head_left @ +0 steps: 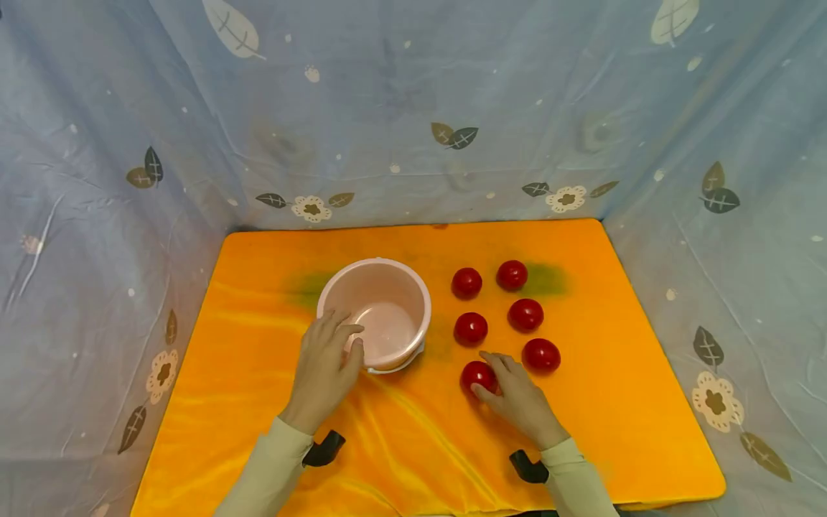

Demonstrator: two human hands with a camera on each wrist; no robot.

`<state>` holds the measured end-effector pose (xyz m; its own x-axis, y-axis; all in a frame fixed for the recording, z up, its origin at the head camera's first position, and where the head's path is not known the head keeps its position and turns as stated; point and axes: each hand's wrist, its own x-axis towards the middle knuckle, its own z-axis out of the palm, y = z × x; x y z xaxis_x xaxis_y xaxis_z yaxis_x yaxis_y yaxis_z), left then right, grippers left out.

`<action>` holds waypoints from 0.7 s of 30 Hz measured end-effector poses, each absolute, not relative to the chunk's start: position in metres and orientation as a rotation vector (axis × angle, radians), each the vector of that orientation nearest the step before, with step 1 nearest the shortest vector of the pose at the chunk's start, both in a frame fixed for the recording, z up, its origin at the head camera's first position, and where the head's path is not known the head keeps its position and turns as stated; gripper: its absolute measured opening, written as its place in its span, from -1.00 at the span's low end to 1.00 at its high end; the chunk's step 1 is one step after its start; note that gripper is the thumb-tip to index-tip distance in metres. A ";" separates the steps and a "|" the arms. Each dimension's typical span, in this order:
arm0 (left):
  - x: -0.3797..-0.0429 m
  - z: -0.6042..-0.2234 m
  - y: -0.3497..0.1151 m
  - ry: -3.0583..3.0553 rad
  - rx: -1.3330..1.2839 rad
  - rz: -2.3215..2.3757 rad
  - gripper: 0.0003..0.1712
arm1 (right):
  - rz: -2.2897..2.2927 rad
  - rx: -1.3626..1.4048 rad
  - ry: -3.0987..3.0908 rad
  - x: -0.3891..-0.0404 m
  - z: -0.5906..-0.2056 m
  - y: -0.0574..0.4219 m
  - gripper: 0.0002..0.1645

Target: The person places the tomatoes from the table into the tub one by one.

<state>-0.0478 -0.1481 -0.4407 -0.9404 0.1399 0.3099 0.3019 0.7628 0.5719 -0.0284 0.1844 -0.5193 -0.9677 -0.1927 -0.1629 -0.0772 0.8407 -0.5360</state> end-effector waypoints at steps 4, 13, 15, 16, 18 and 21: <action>-0.044 -0.451 -0.160 -2.585 -0.120 -1.236 -0.62 | -0.722 -0.208 2.832 -0.027 -0.538 0.174 -0.11; -0.039 -0.455 -0.166 -2.651 0.247 -1.709 -0.23 | -0.728 -0.197 2.887 -0.028 -0.547 0.167 -0.12; -0.039 -0.455 -0.163 -2.642 0.239 -1.767 -0.24 | -0.739 -0.180 2.879 -0.029 -0.547 0.166 -0.13; -0.040 -0.455 -0.162 -2.622 0.236 -1.794 -0.25 | -0.751 -0.173 2.873 -0.029 -0.548 0.166 -0.13; -0.043 -0.459 -0.162 -2.574 0.239 -1.831 -0.27 | -0.781 -0.160 2.855 -0.031 -0.547 0.166 -0.13; -0.048 -0.470 -0.162 -2.524 0.240 -1.845 -0.29 | -0.857 -0.158 2.811 -0.036 -0.541 0.166 -0.14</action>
